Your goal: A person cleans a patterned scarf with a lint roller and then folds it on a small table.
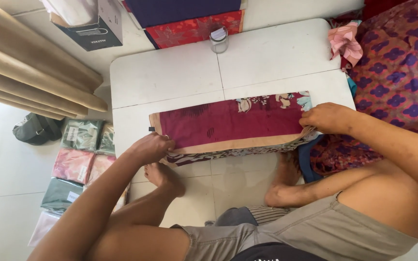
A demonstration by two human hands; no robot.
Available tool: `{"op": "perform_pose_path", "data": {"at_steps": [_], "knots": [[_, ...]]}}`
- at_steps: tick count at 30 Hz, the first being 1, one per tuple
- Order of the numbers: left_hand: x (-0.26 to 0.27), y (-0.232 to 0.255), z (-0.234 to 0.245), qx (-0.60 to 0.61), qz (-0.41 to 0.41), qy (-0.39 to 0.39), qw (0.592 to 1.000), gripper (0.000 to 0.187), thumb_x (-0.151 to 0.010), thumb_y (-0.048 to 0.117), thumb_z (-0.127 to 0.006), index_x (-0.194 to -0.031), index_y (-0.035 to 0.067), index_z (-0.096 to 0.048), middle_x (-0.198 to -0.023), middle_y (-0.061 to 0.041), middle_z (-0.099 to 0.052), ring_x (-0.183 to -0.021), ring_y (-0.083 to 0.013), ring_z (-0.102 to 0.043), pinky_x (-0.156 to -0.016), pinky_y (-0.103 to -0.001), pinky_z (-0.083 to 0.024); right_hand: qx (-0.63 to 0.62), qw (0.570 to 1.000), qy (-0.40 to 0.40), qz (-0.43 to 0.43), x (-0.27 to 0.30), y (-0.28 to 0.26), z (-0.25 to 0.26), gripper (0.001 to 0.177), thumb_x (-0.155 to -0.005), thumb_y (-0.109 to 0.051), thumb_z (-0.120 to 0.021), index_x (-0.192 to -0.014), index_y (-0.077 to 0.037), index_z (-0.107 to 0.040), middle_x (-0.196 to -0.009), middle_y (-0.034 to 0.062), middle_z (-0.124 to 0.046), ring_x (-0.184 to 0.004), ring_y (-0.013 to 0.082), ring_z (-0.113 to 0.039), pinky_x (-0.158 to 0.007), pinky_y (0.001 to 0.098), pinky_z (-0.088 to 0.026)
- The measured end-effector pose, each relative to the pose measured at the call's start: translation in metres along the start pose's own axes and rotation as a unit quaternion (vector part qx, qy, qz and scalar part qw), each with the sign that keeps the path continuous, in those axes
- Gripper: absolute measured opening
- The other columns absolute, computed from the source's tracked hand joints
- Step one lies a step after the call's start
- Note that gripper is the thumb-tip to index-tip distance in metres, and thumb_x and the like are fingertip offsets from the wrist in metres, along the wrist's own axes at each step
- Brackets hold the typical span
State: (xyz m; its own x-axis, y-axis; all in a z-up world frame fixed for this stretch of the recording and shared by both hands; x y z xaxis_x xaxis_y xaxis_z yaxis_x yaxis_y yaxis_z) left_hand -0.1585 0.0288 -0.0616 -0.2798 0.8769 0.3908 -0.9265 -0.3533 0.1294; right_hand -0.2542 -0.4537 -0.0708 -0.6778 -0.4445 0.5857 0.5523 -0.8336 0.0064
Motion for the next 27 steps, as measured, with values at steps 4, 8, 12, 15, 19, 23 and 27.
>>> {"op": "perform_pose_path", "data": {"at_steps": [4,8,12,15,19,23,27], "knots": [[0.004,0.017,0.031,0.008,0.013,-0.044,0.999,0.016,-0.088,0.019,-0.072,-0.104,0.018,-0.069,-0.087,-0.002,-0.07,-0.085,-0.0216,-0.076,-0.086,-0.041,-0.058,0.0,1.0,-0.012,0.009,0.005,-0.007,0.01,0.037,-0.083,-0.004,-0.064,-0.112,-0.028,-0.063,-0.111,-0.0119,-0.07,-0.105,0.0249,-0.071,-0.087,0.041,-0.062],[0.009,0.013,0.066,0.107,0.075,-0.023,0.991,0.038,-0.088,0.054,-0.067,-0.102,0.02,-0.072,-0.087,-0.005,-0.074,-0.089,-0.0246,-0.076,-0.091,-0.045,-0.057,-0.145,0.987,-0.014,-0.068,0.022,-0.005,0.059,0.024,-0.076,-0.04,-0.068,-0.095,-0.026,-0.074,-0.099,-0.0025,-0.076,-0.096,0.0302,-0.076,-0.084,0.0478,-0.062],[-0.005,-0.038,0.075,0.009,0.151,0.073,0.986,0.024,-0.1,0.042,-0.056,-0.108,0.022,-0.065,-0.102,-0.004,-0.07,-0.106,-0.0217,-0.069,-0.1,-0.041,-0.052,-0.142,0.974,0.05,-0.168,0.021,0.049,0.081,0.028,-0.085,-0.049,-0.061,-0.097,-0.027,-0.074,-0.094,0.0042,-0.079,-0.1,0.033,-0.076,-0.088,0.0486,-0.06],[-0.007,-0.054,0.085,-0.028,0.216,0.076,0.973,0.025,-0.103,0.026,-0.052,-0.126,0.021,-0.056,-0.127,0.0,-0.058,-0.123,-0.0189,-0.06,-0.105,-0.04,-0.049,-0.126,0.965,0.158,-0.164,0.027,0.05,0.121,0.034,-0.09,-0.028,-0.061,-0.122,-0.018,-0.067,-0.115,0.0119,-0.073,-0.11,0.0379,-0.071,-0.093,0.0518,-0.059],[-0.017,-0.067,0.084,0.055,0.248,0.067,0.965,0.046,-0.104,0.015,-0.052,-0.149,0.019,-0.046,-0.137,-0.006,-0.052,-0.127,-0.0246,-0.06,-0.105,-0.046,-0.052,-0.197,0.955,0.149,-0.165,0.004,0.052,0.121,0.046,-0.097,-0.028,-0.058,-0.14,-0.012,-0.059,-0.136,0.0188,-0.063,-0.126,0.0407,-0.062,-0.104,0.0508,-0.054],[-0.024,-0.085,0.073,0.129,0.275,0.062,0.951,0.056,-0.102,0.019,-0.058,-0.155,0.018,-0.041,-0.137,-0.012,-0.054,-0.127,-0.0299,-0.06,-0.1,-0.051,-0.054,-0.149,0.974,0.07,-0.153,-0.036,0.062,0.086,0.048,-0.095,-0.041,-0.061,-0.138,-0.018,-0.059,-0.126,0.0143,-0.066,-0.119,0.0351,-0.066,-0.099,0.0475,-0.056],[-0.021,-0.105,0.048,0.17,0.307,0.023,0.936,0.058,-0.099,0.032,-0.064,-0.153,0.023,-0.045,-0.127,-0.009,-0.064,-0.124,-0.0288,-0.062,-0.102,-0.053,-0.053,-0.158,0.972,-0.001,-0.174,-0.056,0.078,0.057,0.041,-0.089,-0.041,-0.07,-0.125,-0.024,-0.068,-0.112,0.0082,-0.072,-0.111,0.0315,-0.071,-0.092,0.0466,-0.058]]}}
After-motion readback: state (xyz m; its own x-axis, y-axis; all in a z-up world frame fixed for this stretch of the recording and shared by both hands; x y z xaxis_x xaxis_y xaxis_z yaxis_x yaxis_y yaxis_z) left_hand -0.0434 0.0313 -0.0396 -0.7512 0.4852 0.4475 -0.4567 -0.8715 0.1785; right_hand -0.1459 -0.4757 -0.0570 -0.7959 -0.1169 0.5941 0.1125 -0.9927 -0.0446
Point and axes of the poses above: each hand's wrist, its own x-axis away from the middle knuckle, its own z-axis out of the back of the hand, y = z × x, the point moved 10 cm from there along -x, towards the middle knuckle
